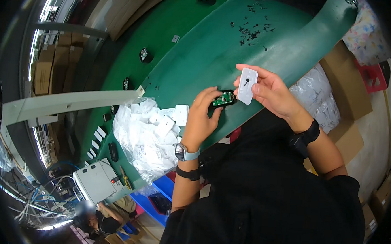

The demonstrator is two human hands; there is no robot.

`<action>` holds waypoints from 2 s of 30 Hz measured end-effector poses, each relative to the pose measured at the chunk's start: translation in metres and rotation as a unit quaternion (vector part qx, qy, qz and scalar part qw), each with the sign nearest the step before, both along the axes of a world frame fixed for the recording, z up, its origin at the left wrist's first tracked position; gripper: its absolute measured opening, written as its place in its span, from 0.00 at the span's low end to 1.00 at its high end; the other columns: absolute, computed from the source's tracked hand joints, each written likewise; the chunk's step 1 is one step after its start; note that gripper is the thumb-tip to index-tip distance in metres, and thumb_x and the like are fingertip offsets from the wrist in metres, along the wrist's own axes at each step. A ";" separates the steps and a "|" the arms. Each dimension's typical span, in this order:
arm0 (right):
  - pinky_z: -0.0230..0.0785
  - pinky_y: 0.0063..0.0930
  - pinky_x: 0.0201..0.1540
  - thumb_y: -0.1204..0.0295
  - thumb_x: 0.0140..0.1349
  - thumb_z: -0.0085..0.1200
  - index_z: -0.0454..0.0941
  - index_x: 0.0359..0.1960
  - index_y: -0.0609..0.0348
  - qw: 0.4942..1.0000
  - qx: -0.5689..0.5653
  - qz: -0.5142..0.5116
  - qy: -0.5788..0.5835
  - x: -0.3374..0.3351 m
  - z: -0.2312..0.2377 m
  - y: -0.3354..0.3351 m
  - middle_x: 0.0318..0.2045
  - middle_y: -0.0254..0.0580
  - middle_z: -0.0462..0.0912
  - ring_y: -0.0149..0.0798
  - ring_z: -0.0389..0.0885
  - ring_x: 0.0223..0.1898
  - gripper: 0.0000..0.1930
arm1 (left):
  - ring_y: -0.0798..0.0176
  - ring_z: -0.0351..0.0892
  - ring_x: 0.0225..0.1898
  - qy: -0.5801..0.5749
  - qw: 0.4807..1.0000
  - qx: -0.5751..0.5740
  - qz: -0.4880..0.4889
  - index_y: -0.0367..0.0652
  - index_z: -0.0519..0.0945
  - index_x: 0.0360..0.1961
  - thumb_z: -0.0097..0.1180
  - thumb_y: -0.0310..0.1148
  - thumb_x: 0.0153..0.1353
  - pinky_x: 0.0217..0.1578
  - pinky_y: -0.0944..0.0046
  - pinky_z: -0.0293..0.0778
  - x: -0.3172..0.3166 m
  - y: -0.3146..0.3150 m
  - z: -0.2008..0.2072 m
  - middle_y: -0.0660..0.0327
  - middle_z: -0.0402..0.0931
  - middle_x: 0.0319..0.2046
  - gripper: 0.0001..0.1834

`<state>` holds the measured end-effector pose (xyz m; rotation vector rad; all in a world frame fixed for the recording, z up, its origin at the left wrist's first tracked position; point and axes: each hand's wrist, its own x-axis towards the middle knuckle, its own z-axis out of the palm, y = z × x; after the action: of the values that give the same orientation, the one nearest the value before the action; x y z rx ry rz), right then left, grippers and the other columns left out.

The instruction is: The person repeatedly picks up small white plastic cases and green circuit boards from a green workbench, inserts the boards into the cases, and places the assembled units on the table. The person handles items one at a time in a repetitive sequence.

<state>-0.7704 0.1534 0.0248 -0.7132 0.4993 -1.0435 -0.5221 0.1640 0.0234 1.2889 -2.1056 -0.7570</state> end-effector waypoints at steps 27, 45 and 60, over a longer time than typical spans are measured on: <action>0.79 0.37 0.47 0.53 0.50 0.75 0.66 0.63 0.67 0.983 -0.168 0.041 -0.068 0.012 0.070 0.022 0.43 0.51 0.82 0.43 0.85 0.42 0.45 | 0.46 0.82 0.46 -0.058 0.950 -0.305 -0.019 0.40 0.85 0.39 0.73 0.24 0.48 0.37 0.57 0.87 0.003 0.068 0.112 0.55 0.78 0.45 0.15; 0.79 0.39 0.49 0.62 0.49 0.77 0.65 0.63 0.69 0.962 -0.222 0.067 -0.145 0.020 0.075 0.030 0.44 0.58 0.81 0.45 0.85 0.44 0.44 | 0.46 0.84 0.47 -0.009 0.953 -0.302 -0.023 0.40 0.82 0.39 0.72 0.26 0.50 0.33 0.59 0.86 0.013 0.083 0.125 0.53 0.79 0.44 0.15; 0.79 0.38 0.51 0.58 0.52 0.73 0.67 0.63 0.67 0.992 -0.069 0.089 -0.054 0.020 0.081 0.031 0.45 0.52 0.83 0.44 0.86 0.45 0.41 | 0.51 0.76 0.51 0.352 0.926 -0.113 0.076 0.40 0.76 0.45 0.75 0.20 0.44 0.50 0.55 0.77 0.007 0.073 0.089 0.44 0.70 0.52 0.27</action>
<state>-0.7503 0.1846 0.1062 -0.8037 0.2664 -0.9486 -0.5147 0.2373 0.1125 0.8639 -1.4416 -0.7402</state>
